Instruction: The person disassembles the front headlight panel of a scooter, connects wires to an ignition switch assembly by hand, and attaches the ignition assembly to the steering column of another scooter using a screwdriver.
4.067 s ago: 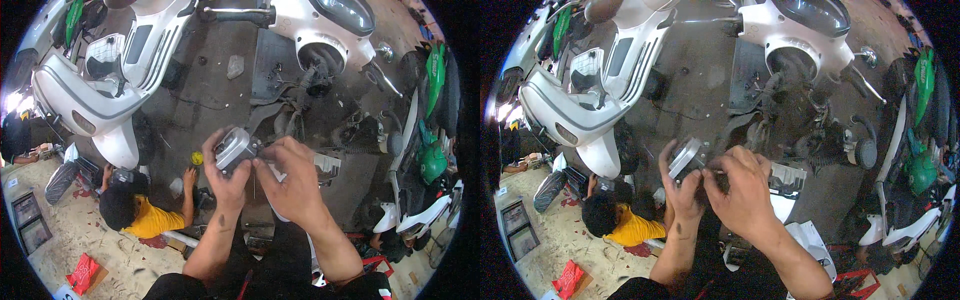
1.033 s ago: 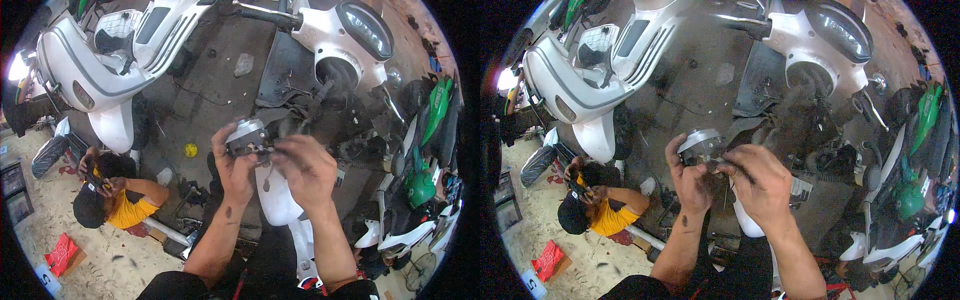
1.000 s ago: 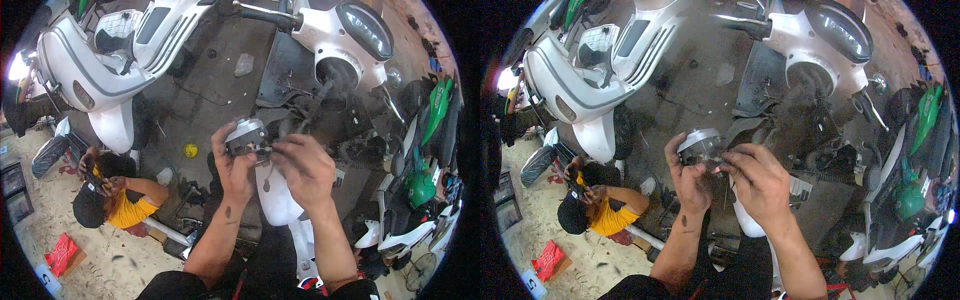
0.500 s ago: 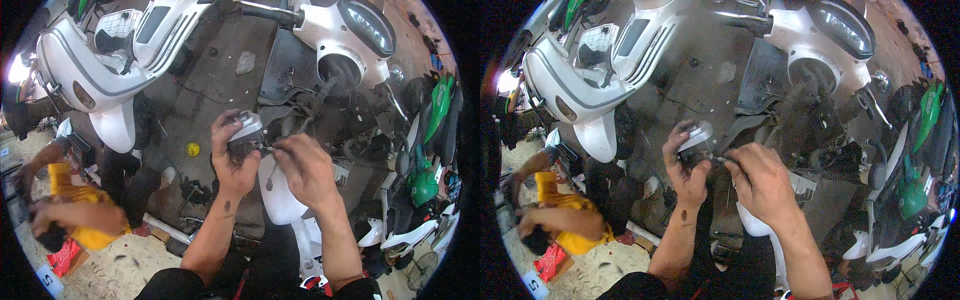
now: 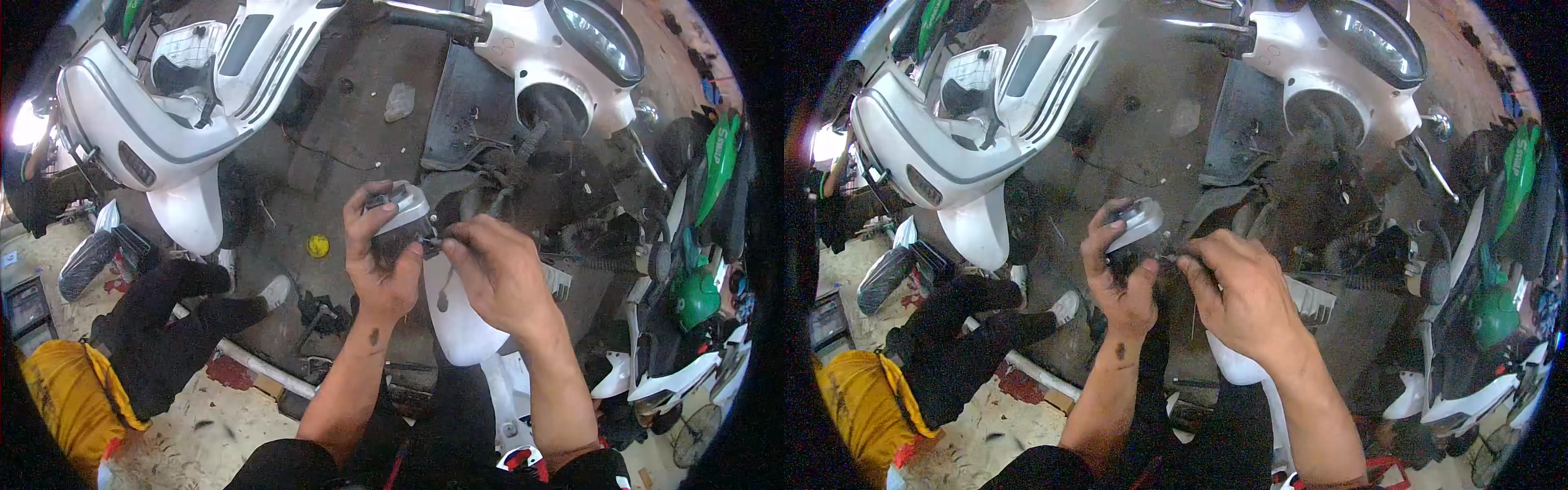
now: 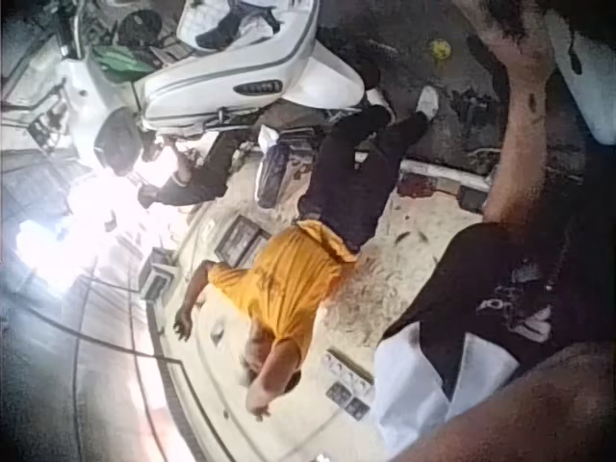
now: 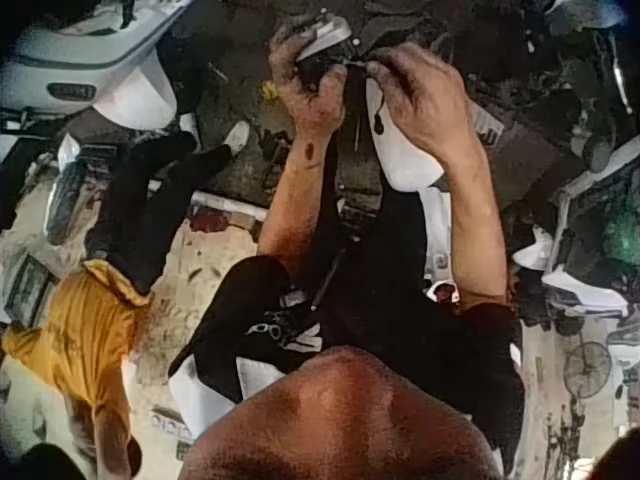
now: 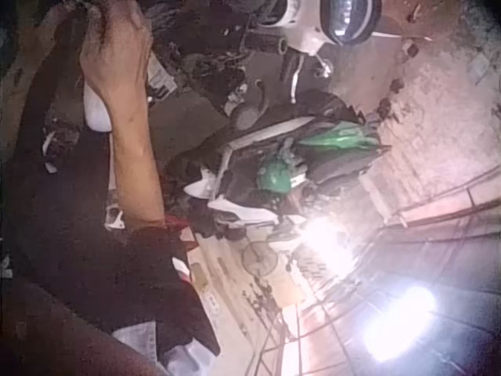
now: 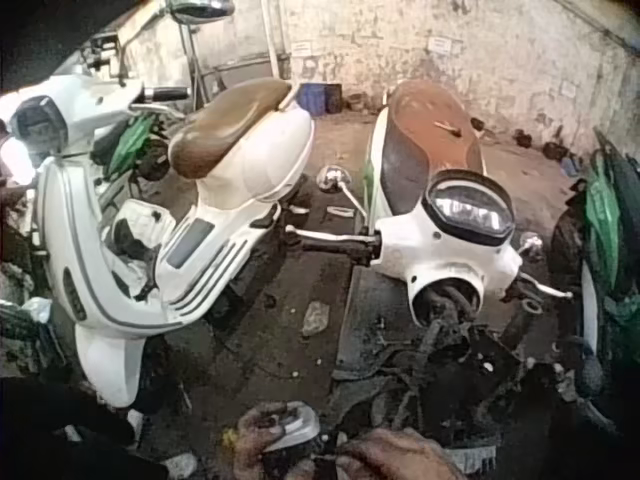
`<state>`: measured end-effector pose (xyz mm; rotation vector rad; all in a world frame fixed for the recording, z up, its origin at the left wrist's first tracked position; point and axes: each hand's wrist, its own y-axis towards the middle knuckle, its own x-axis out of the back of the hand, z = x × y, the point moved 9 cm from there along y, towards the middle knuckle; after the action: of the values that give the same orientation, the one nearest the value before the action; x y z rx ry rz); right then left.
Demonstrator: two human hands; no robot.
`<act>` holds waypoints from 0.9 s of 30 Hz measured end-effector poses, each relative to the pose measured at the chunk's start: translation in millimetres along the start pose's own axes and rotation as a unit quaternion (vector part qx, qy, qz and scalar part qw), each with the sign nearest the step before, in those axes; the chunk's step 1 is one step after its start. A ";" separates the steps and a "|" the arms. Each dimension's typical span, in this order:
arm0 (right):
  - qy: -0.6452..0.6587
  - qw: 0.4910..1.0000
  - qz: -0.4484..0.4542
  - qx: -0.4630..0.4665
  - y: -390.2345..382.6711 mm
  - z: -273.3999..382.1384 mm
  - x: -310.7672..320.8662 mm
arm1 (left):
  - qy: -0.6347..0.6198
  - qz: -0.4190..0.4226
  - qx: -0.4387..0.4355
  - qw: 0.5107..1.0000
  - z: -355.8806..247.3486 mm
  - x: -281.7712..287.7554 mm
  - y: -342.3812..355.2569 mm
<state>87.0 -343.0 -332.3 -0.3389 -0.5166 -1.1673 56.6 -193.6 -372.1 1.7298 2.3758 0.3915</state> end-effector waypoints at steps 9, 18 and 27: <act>0.033 0.999 0.010 -0.020 0.6 -2.8 0.0 | 0.019 0.000 -0.018 1.000 -0.3 2.0 -0.9; -0.042 0.997 -0.035 0.061 -1.4 16.0 2.0 | 0.052 -0.004 -0.008 0.999 0.1 2.7 -0.5; -0.047 0.997 -0.035 0.041 -5.4 11.7 3.5 | 0.045 -0.045 0.108 0.992 13.6 6.4 -10.9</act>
<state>80.6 -341.7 -320.6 -0.3082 -0.6604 -1.1975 48.8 -189.2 -388.4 1.7154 2.6356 0.2094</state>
